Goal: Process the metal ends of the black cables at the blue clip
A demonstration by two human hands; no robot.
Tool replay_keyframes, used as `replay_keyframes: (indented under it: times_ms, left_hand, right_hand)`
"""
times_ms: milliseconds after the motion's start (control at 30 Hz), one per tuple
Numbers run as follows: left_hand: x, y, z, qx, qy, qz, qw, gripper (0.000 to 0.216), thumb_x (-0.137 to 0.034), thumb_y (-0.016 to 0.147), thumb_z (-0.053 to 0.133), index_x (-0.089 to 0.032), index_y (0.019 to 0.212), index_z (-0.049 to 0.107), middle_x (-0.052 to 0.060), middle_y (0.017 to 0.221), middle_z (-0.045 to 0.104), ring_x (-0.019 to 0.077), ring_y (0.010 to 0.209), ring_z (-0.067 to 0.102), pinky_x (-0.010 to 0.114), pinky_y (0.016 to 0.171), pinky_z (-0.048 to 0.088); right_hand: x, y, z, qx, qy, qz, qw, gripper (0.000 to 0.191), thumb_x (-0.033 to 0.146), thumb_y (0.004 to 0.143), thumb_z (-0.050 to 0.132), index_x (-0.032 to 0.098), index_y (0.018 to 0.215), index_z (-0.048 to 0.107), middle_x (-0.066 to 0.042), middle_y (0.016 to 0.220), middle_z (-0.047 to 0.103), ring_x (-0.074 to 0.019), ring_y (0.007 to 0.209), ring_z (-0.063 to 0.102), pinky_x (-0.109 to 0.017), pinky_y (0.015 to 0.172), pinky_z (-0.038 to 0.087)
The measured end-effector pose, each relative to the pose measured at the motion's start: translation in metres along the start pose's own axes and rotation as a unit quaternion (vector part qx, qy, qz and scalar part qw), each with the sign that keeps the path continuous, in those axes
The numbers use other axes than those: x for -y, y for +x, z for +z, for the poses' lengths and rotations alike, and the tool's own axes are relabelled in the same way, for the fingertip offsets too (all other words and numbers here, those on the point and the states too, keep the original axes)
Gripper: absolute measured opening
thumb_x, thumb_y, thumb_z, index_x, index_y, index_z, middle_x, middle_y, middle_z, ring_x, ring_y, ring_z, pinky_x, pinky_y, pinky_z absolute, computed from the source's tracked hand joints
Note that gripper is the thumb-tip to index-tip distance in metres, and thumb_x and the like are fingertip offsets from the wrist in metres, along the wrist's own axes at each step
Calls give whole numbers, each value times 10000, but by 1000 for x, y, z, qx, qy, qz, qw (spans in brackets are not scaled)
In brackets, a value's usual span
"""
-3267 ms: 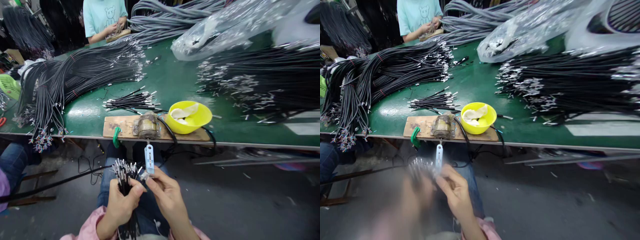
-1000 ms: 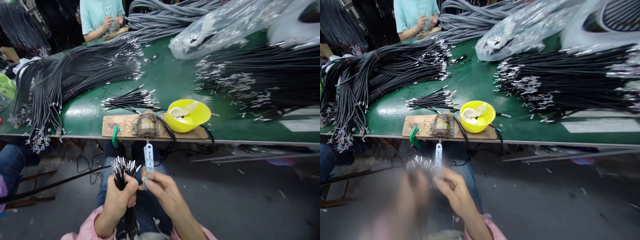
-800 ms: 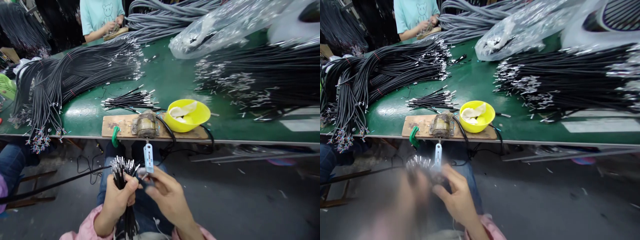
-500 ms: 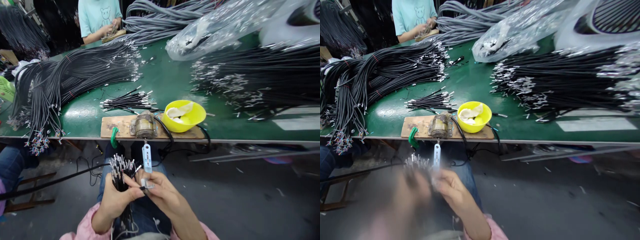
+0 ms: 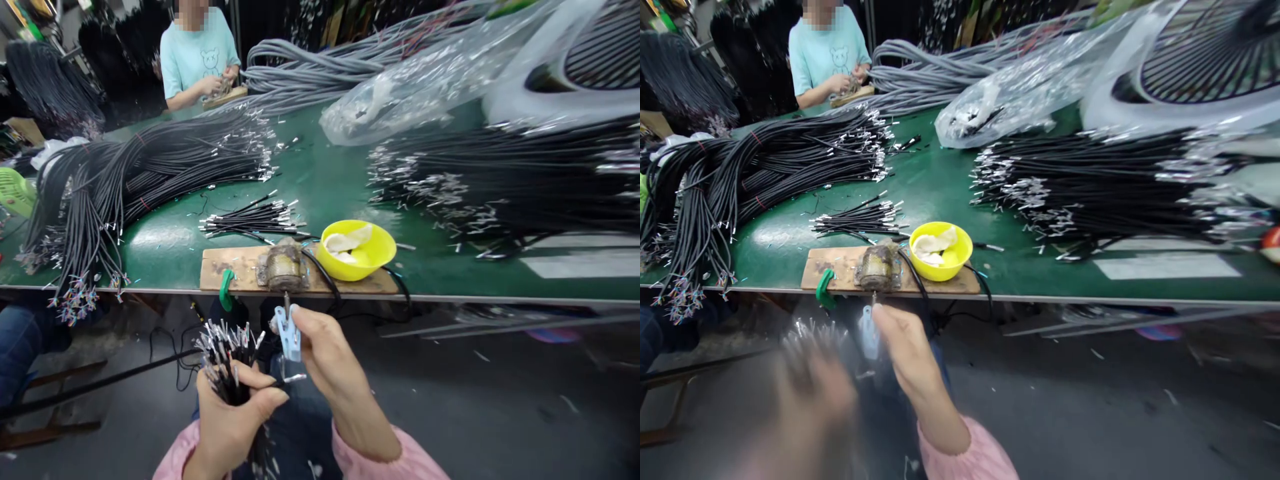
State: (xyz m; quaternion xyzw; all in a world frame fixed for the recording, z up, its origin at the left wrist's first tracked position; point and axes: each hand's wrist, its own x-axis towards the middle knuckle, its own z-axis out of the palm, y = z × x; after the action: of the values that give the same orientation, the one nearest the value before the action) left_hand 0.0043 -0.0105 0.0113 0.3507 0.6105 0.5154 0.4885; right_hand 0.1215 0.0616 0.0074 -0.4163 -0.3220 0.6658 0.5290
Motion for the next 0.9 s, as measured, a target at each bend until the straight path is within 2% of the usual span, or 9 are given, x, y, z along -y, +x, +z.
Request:
replay_keyframes:
  times_ms: [67,133,233,333,533,700,833,900]
  left_hand:
    - [-3,1,4,-20,22,36,999,118,-215,562,830,-213,530,717,48,550,686,220,570,620,354,655,527]
    - [-5,3,6,-14,31,41,999,111,-220,576,822,-213,536,719,43,558,691,219,572,622,342,632,526]
    - [-7,5,6,4,22,13,1000,110,-245,577,821,-209,550,721,24,523,659,183,515,583,298,548,497]
    - [-7,6,6,7,0,-25,1000,132,-259,537,843,-209,557,722,6,523,635,152,500,559,268,528,478]
    - [-9,10,7,44,-4,-51,998,151,-260,544,841,-187,526,710,-12,477,590,116,466,513,240,487,445]
    - [-6,11,4,50,-29,-75,996,158,-256,512,857,-181,530,718,-17,466,592,102,448,513,216,461,440]
    - [0,10,-1,82,-30,-93,992,164,-263,494,865,-178,506,725,-7,446,601,94,430,516,198,437,428]
    - [4,10,-4,84,-28,-81,993,161,-264,489,866,-186,502,727,-8,444,601,97,425,516,203,430,430]
  right_hand:
    - [0,0,6,-12,36,3,999,420,560,608,693,178,490,561,13,450,497,-118,442,420,-238,411,317]
    - [-1,0,9,-37,61,0,997,388,517,579,716,181,482,548,16,455,494,-116,453,419,-234,417,317]
    - [-2,1,11,-60,72,1,996,417,467,544,740,189,427,452,54,429,394,-82,430,328,-217,401,252]
    - [-2,2,9,-62,54,-2,997,448,464,569,725,196,419,400,77,427,322,-62,418,251,-214,388,192]
    - [-4,2,7,-66,16,-5,998,503,534,544,742,195,414,394,83,413,314,-52,410,224,-217,382,160]
    - [-11,1,3,-93,55,35,994,574,690,493,691,191,422,417,66,408,346,-59,396,254,-216,377,192]
    - [-21,-5,-7,-136,63,20,989,580,683,514,696,196,398,403,59,404,351,-72,404,283,-224,389,221]
    - [-26,-10,-13,-141,49,8,989,583,685,538,684,192,382,415,52,402,366,-78,408,304,-230,396,225]
